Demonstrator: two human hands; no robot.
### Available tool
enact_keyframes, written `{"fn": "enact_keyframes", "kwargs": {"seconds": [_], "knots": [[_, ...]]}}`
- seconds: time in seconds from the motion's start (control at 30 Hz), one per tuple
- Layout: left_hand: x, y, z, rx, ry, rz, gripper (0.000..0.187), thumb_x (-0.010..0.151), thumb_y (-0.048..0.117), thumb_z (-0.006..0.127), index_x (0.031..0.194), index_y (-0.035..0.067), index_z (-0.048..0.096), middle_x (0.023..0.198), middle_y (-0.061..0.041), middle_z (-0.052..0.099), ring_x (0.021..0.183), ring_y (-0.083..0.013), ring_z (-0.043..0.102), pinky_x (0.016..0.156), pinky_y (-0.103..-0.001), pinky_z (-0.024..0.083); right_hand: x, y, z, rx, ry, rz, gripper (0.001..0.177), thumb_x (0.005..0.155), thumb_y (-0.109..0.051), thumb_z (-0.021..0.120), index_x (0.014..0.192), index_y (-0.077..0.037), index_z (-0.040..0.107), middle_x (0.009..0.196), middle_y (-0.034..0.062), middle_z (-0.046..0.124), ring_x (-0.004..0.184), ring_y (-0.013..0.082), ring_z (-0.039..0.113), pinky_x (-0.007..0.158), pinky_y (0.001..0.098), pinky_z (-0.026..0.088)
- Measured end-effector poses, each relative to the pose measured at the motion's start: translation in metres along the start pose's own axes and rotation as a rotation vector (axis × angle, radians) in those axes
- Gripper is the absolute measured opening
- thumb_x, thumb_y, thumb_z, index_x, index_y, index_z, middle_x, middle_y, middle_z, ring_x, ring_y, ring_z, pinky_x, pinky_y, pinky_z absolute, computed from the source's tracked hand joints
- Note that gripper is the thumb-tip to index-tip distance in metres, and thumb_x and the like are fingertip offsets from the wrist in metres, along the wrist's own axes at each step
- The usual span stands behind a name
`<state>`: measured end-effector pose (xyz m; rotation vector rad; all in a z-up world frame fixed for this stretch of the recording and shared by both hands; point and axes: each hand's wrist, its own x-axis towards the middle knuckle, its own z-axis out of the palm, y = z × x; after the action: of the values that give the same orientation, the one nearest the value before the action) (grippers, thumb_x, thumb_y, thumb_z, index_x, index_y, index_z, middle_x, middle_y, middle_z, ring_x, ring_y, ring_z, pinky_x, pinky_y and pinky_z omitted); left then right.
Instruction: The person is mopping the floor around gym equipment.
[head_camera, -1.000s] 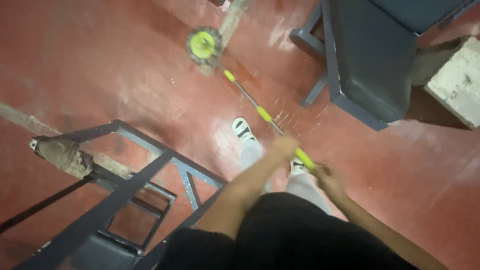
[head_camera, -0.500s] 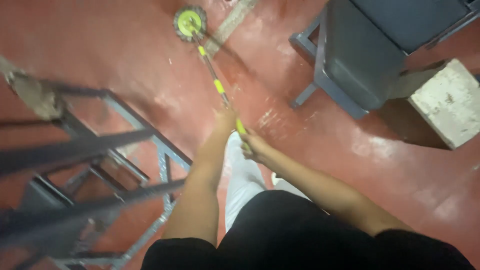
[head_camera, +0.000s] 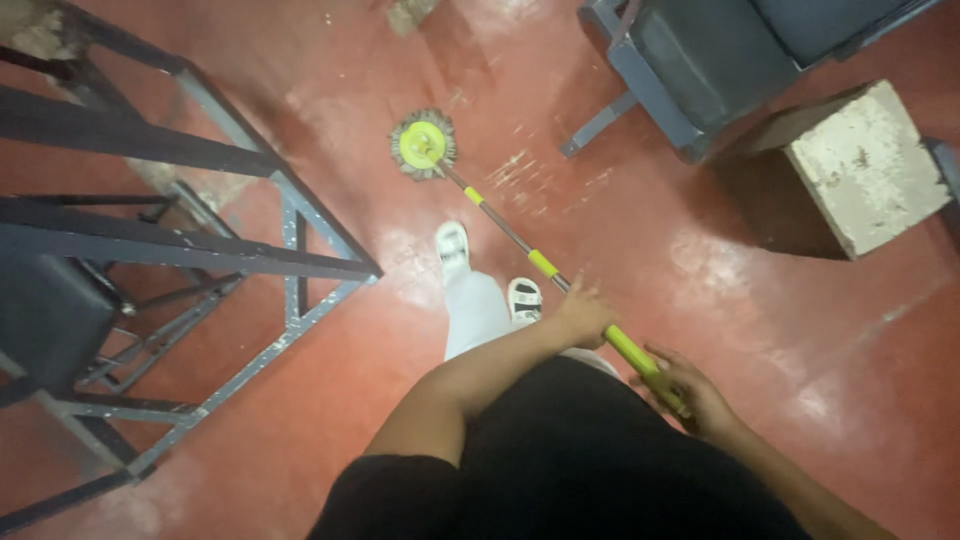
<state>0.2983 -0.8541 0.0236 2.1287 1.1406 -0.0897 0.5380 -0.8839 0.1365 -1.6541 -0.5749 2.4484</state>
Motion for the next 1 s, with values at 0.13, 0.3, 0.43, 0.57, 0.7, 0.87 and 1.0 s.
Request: {"fn": "enact_keyframes", "kwargs": {"seconds": [0.13,0.3,0.43,0.57,0.7,0.87,1.0], "knots": [[-0.045,-0.039,-0.026,-0.034,0.107,-0.087,0.032,0.08,0.034,0.07,0.11,0.024,0.073,0.126,-0.01,0.067,0.141,-0.0425,0.043,0.116,-0.075,0.018,0.03,-0.029,0.091,0.135,0.262,0.096,0.049,0.092,-0.036,0.053,0.138,-0.018,0.053,0.106,0.0037,0.069,0.089,0.0199,0.068,0.069,0.0363,0.058],[-0.092,-0.155,-0.071,-0.239,0.473,-0.353,0.031,0.078,0.027,0.072,0.107,0.016,0.069,0.126,-0.013,0.065,0.13,-0.0375,0.055,0.11,-0.062,0.04,0.096,-0.098,0.209,0.293,0.162,-0.035,0.047,0.099,-0.038,0.062,0.128,0.0,0.061,0.118,0.0186,0.062,0.097,0.027,0.066,0.08,0.0414,0.058],[-0.141,-0.251,-0.201,-0.229,0.442,-0.37,0.034,0.074,0.032,0.078,0.1,0.012,0.068,0.119,-0.018,0.064,0.125,-0.0423,0.052,0.098,-0.061,0.041,0.135,-0.193,0.338,0.321,0.106,-0.11,0.042,0.096,-0.024,0.059,0.134,-0.005,0.054,0.121,0.0195,0.059,0.098,0.0305,0.066,0.086,0.0438,0.058],[-0.177,-0.35,-0.255,-0.281,0.325,-0.378,0.029,0.082,0.033,0.07,0.102,0.012,0.064,0.119,-0.016,0.067,0.122,-0.0384,0.061,0.099,-0.053,0.051,0.188,-0.244,0.433,0.269,0.046,-0.239,0.052,0.088,0.0,0.054,0.139,-0.009,0.048,0.129,0.0147,0.06,0.106,0.0272,0.068,0.092,0.0437,0.058],[-0.201,-0.435,-0.264,-0.117,0.411,-0.364,0.022,0.083,0.029,0.07,0.1,0.014,0.067,0.127,-0.013,0.064,0.132,-0.0379,0.053,0.1,-0.053,0.05,0.287,-0.222,0.472,0.244,-0.061,-0.353,0.054,0.086,0.007,0.055,0.139,-0.004,0.049,0.134,0.0098,0.058,0.106,0.0241,0.067,0.093,0.0424,0.061],[-0.222,-0.535,-0.205,-0.017,0.256,-0.605,0.033,0.086,0.027,0.064,0.12,0.026,0.066,0.149,-0.008,0.047,0.145,-0.0334,0.038,0.103,-0.062,0.044,0.422,-0.16,0.518,0.304,-0.055,-0.13,0.056,0.088,0.005,0.063,0.139,-0.012,0.049,0.113,0.0089,0.063,0.077,0.0194,0.067,0.065,0.0348,0.057],[-0.233,-0.555,-0.181,-0.069,0.195,-0.93,0.039,0.097,0.04,0.054,0.136,0.036,0.056,0.159,-0.005,0.03,0.146,-0.0378,0.028,0.101,-0.073,0.036,0.46,-0.129,0.535,0.285,-0.093,-0.071,0.054,0.092,-0.006,0.062,0.141,-0.021,0.045,0.101,0.0163,0.066,0.061,0.0161,0.057,0.049,0.029,0.045]]}}
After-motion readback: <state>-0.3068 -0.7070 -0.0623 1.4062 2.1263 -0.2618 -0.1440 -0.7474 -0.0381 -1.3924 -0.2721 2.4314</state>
